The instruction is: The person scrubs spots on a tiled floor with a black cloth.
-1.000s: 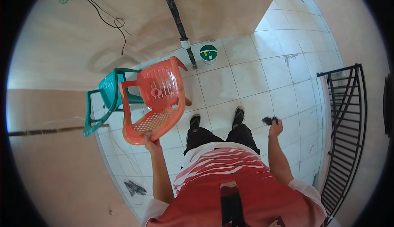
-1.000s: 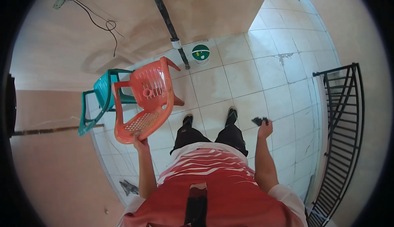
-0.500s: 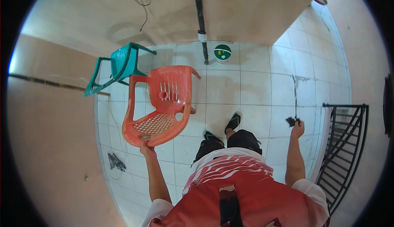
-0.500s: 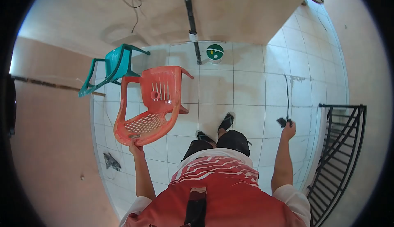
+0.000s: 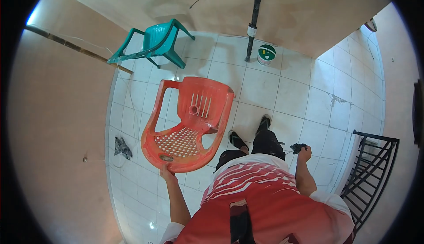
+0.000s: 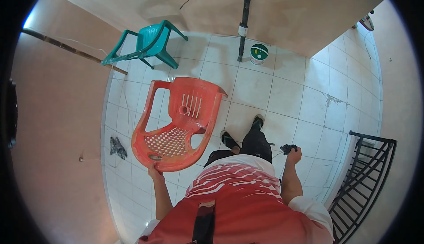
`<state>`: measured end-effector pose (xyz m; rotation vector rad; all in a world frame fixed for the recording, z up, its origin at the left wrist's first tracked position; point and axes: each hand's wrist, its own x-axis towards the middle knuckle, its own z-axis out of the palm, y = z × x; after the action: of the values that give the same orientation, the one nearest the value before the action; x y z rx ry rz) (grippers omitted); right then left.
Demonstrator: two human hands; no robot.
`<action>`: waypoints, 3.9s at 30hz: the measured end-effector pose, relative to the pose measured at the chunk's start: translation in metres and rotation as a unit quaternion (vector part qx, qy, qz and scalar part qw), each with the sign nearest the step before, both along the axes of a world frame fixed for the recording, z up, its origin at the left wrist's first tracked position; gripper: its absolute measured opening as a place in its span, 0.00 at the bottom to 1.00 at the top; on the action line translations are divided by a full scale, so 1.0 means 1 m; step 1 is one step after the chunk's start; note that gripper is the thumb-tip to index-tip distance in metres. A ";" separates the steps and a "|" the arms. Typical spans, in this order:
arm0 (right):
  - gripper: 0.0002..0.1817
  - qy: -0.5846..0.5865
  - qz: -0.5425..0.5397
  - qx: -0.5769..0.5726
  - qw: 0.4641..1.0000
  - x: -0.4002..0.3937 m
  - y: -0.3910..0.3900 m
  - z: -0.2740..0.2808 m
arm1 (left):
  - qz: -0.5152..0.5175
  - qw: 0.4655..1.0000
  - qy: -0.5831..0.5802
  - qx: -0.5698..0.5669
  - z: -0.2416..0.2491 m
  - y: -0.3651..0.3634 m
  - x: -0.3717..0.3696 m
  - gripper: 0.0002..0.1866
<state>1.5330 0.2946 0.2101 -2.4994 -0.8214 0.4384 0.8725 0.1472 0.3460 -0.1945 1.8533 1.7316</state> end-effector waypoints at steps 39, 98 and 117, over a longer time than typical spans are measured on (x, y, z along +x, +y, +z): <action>0.13 -0.006 0.341 0.035 0.939 0.007 0.583 0.077 | 0.276 0.918 0.113 -0.263 0.003 0.047 0.088 0.26; 0.10 0.032 -0.042 0.112 0.992 0.223 0.424 0.053 | -0.484 0.733 0.478 0.013 0.032 0.889 0.268 0.20; 0.11 0.032 -0.155 0.069 0.985 0.158 0.344 0.022 | -0.573 0.697 0.399 0.161 0.081 0.806 0.384 0.16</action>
<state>1.6907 0.6389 0.2318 -2.4142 -0.4101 0.3398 1.2566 0.9529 0.4270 1.7303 1.4239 1.1241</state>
